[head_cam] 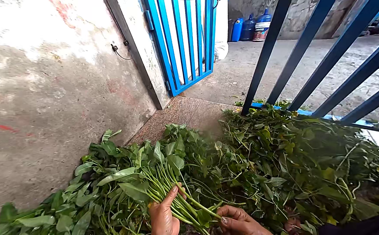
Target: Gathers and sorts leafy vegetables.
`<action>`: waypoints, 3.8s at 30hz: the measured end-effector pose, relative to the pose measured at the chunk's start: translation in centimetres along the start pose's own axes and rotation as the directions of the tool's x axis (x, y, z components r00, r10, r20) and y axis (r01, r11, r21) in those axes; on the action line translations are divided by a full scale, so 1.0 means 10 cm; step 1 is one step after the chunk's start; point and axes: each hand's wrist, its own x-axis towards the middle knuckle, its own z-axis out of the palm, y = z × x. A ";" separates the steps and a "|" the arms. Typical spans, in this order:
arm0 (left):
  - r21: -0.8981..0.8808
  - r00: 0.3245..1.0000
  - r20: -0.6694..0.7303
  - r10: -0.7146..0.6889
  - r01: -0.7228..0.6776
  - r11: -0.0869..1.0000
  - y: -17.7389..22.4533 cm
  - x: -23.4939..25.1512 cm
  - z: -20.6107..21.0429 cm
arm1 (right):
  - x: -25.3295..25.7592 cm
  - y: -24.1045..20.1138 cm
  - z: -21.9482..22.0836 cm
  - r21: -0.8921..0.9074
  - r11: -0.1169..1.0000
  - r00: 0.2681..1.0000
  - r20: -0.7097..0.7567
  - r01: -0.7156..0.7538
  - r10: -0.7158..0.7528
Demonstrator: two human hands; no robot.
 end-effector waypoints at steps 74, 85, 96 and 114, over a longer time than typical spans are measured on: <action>0.215 0.952 -0.092 0.291 -0.266 0.940 0.13 0.00 -0.10 | 0.51 -0.33 -0.11 0.108 0.982 0.814 -0.550 -0.155 0.189; 0.135 0.915 -0.147 0.375 -0.357 0.924 0.05 -0.16 0.04 | 0.41 -0.21 0.15 0.004 1.000 0.960 -0.277 -0.029 0.029; 0.181 0.989 0.103 0.101 -0.119 0.976 -0.07 -0.13 -0.01 | 0.41 0.02 0.30 -0.304 0.932 0.969 -0.079 0.200 -0.233; 0.128 0.971 0.030 0.236 -0.238 0.963 -0.08 -0.12 0.05 | 0.34 -0.25 0.31 0.271 0.957 0.995 0.024 -0.100 0.097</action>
